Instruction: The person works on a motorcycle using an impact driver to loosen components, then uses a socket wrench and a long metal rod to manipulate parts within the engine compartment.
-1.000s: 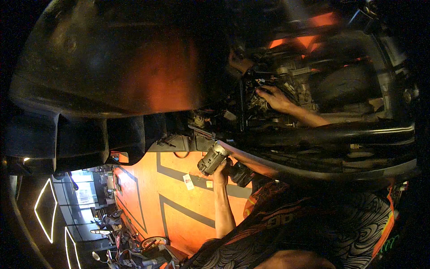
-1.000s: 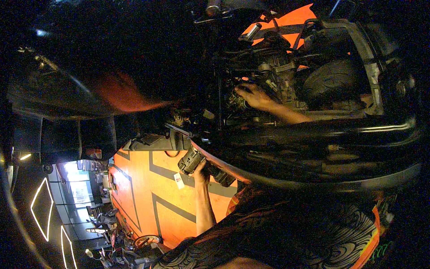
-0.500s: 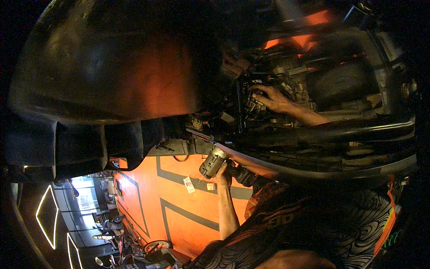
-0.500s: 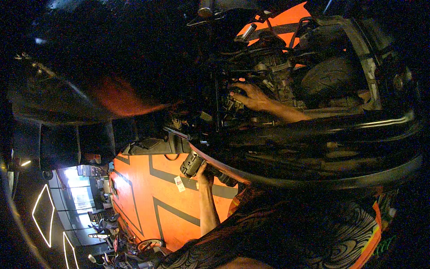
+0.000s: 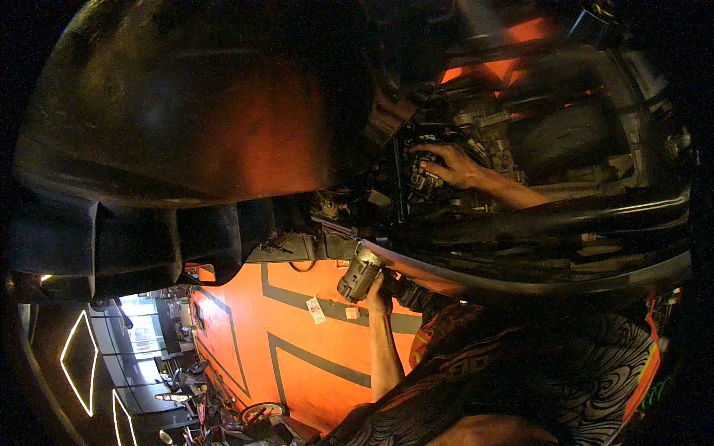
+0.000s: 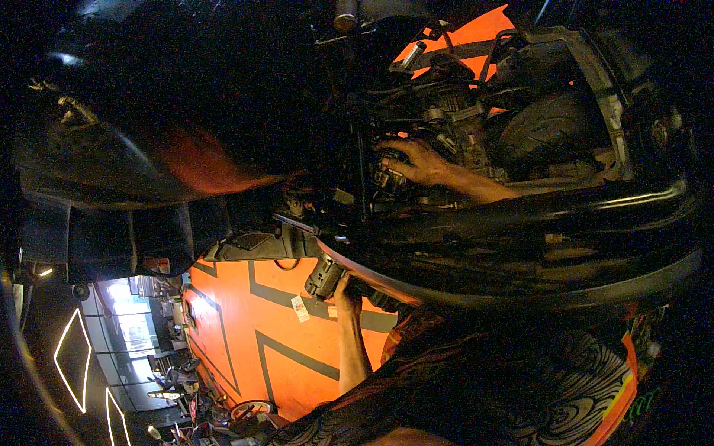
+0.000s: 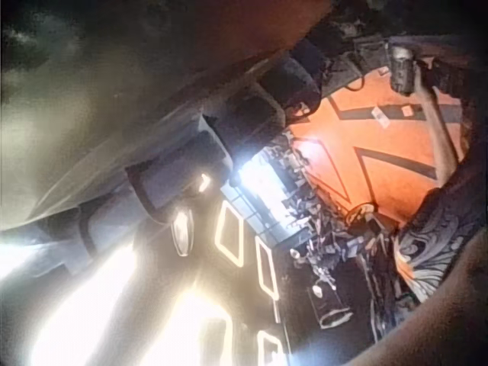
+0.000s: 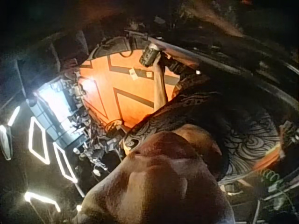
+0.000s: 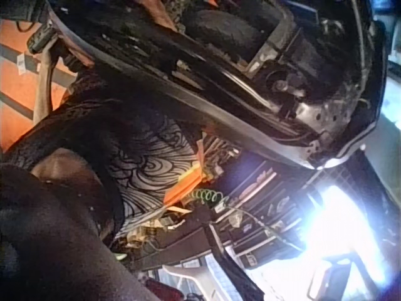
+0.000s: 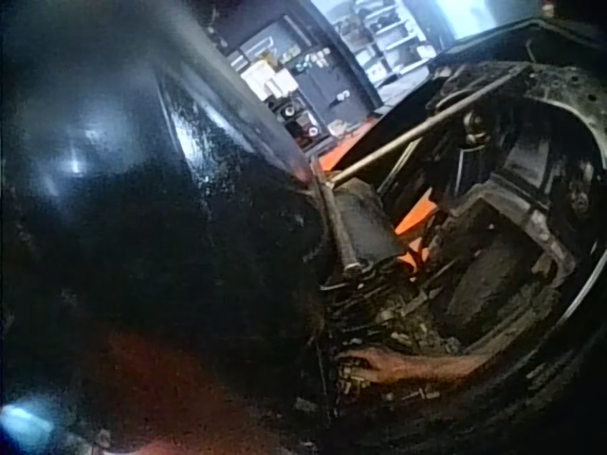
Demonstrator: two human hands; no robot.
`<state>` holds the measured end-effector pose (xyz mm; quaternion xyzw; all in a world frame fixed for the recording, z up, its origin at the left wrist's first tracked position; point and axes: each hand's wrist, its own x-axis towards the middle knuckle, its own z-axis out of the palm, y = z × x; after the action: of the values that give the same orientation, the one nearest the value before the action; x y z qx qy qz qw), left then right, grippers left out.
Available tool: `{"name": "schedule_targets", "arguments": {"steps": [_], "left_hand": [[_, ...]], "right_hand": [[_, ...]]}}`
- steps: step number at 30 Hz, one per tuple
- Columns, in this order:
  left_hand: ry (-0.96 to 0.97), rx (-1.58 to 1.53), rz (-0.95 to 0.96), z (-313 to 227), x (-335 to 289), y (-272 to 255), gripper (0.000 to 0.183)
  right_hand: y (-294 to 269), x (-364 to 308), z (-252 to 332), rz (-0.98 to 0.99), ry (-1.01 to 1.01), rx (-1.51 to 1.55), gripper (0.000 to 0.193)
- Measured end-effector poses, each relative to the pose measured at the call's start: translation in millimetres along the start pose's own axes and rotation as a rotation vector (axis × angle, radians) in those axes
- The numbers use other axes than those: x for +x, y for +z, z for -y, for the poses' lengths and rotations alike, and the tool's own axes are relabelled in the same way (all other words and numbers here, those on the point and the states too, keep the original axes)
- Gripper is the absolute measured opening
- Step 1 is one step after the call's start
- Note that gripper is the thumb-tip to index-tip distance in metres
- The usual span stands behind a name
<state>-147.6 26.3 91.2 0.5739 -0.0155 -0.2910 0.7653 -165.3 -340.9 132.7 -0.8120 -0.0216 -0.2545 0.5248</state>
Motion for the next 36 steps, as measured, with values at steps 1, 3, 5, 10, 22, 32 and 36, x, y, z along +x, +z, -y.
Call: {"name": "schedule_targets", "arguments": {"steps": [1,3,5,10,22,32,36], "left_hand": [[-0.019,-0.009,-0.03,-0.2,-2.8,2.5,0.028],[-0.007,0.004,-0.058,5.6,-0.6,4.1,0.029],[-0.017,0.026,-0.061,5.9,-0.4,2.7,0.03],[-0.013,0.012,-0.141,9.0,-4.0,5.6,0.032],[0.027,-0.019,-0.137,-3.0,-2.1,24.3,0.019],[0.015,0.074,-0.064,-8.9,-3.7,33.1,0.016],[-0.044,0.082,-0.133,-6.1,-0.9,26.5,0.017]], "right_hand": [[-0.9,1.6,-0.3,-0.006,-0.014,-0.014,0.042],[-4.1,3.3,-0.9,0.029,0.015,-0.009,0.043],[-5.5,5.0,2.9,0.068,0.047,-0.005,0.044],[3.4,6.9,-3.6,0.091,0.096,0.038,0.046],[9.7,1.7,-17.8,0.03,0.167,0.034,0.047],[10.0,2.6,-17.1,0.067,0.228,0.034,0.044],[16.1,1.4,-24.8,0.02,0.257,0.013,0.044]]}}
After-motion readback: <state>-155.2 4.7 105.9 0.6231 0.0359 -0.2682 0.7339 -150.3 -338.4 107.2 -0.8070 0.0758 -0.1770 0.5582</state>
